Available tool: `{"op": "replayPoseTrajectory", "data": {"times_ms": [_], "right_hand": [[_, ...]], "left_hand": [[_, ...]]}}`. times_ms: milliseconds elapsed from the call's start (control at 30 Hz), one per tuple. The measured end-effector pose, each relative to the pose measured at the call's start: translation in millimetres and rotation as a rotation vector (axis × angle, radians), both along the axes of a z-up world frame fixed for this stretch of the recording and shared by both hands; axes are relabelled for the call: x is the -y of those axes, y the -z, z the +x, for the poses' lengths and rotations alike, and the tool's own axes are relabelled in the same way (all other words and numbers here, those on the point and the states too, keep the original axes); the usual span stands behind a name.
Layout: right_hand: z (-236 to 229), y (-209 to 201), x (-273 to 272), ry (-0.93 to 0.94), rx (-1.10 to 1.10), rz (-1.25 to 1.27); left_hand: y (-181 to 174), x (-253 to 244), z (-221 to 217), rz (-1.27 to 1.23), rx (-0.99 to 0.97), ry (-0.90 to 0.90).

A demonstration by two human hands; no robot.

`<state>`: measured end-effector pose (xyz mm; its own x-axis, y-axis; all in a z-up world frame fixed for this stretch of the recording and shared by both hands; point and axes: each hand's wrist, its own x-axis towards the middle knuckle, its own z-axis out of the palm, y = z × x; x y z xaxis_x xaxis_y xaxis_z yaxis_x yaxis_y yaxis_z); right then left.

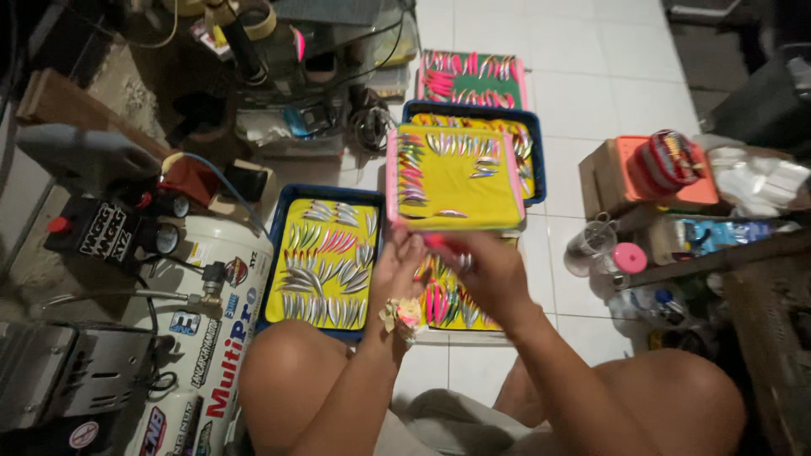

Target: The person assembles fishing lures by hand, attaching small components to the lure bodies and organizing them into trays.

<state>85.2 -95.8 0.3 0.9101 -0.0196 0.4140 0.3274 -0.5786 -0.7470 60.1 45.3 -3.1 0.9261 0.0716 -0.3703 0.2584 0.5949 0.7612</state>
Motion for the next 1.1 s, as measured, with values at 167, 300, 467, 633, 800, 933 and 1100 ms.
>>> {"op": "replayPoseTrajectory", "data": {"times_ms": [167,300,467,633,800,933,1100], "right_hand": [[-47,-33,15,-0.205,0.542,-0.410],[-54,24,66,-0.106,0.067,0.007],[-67,-29,54,-0.098,-0.456,0.500],[-63,2,67,-0.108,-0.347,0.415],[-61,-4,75,-0.048,-0.289,0.414],[-61,-7,88,-0.016,-0.237,0.422],[-61,-13,80,-0.135,-0.176,0.401]], "left_hand": [[31,17,-4,-0.007,0.095,0.104],[39,19,-11,-0.017,0.154,0.147],[42,28,-34,0.137,0.172,0.578],[43,37,-41,0.061,0.200,0.609],[34,31,-40,-0.023,0.094,0.652],[29,27,-45,-0.098,0.079,0.749],[46,35,-36,-0.148,0.117,0.731]]}}
